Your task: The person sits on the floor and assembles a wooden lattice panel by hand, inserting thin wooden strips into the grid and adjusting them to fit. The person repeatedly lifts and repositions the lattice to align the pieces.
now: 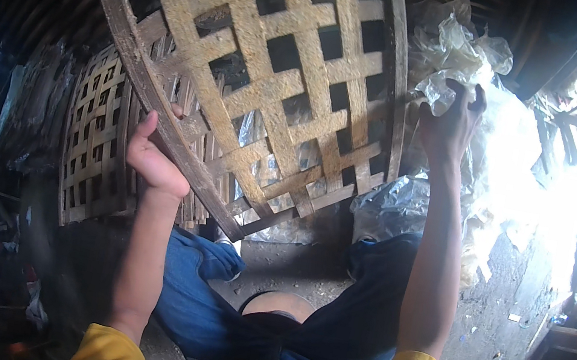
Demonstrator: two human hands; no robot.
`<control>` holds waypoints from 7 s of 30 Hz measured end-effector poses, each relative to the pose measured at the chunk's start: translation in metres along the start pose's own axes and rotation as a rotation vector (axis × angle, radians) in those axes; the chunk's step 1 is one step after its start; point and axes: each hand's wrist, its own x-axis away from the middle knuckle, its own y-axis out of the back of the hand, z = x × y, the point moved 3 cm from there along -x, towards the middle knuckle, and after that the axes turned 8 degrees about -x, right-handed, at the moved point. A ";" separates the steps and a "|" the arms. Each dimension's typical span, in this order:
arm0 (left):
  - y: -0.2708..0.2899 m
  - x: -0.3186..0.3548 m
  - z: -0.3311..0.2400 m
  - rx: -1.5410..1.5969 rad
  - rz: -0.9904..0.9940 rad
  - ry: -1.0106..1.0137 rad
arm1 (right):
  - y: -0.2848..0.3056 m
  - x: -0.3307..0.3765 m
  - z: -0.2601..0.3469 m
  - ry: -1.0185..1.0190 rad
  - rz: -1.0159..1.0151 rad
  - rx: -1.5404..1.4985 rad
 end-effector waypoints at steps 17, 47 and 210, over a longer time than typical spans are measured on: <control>0.022 -0.033 -0.011 -0.019 -0.166 -0.224 | -0.004 0.071 0.173 0.436 0.611 -0.654; -0.008 -0.010 0.006 -0.355 0.055 -0.195 | -0.008 0.118 0.221 0.769 0.606 -0.678; -0.041 0.007 0.013 -0.849 0.239 -0.425 | -0.033 0.051 0.126 -0.440 0.768 -0.743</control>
